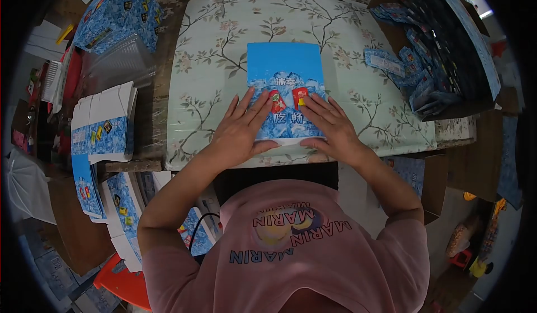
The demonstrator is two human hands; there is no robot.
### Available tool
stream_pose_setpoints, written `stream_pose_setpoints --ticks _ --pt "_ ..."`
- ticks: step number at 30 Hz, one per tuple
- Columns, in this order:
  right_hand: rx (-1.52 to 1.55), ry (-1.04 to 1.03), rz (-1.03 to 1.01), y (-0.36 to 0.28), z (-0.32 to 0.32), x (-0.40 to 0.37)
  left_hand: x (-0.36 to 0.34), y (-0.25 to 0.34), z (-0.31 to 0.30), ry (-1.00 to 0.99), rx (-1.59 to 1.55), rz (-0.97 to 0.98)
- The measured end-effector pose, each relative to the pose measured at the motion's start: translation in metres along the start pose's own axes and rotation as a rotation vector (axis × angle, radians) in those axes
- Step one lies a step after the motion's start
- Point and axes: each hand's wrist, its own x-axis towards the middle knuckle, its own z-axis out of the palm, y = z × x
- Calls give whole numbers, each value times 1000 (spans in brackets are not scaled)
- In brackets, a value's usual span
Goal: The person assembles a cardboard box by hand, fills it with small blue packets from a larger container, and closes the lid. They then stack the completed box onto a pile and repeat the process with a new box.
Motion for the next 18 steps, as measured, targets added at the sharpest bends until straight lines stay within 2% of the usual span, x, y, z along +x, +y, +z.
stream_pose_setpoints --ticks 1,3,7,9,15,17,18 --pt "3 -1 7 2 4 0 0 -1 3 -6 -4 2" --pt "44 85 -40 7 12 -2 -2 -2 11 75 132 147" --pt "250 62 22 6 5 1 2 1 5 158 127 184" --pt "251 69 42 1 7 -1 0 1 10 156 135 178" --pt "56 109 -70 -2 19 -13 -16 8 18 135 48 120" --pt "-114 150 -129 -5 26 -18 -23 7 25 125 39 100" --pt "-117 148 -136 -4 22 -18 -22 2 27 117 80 141"
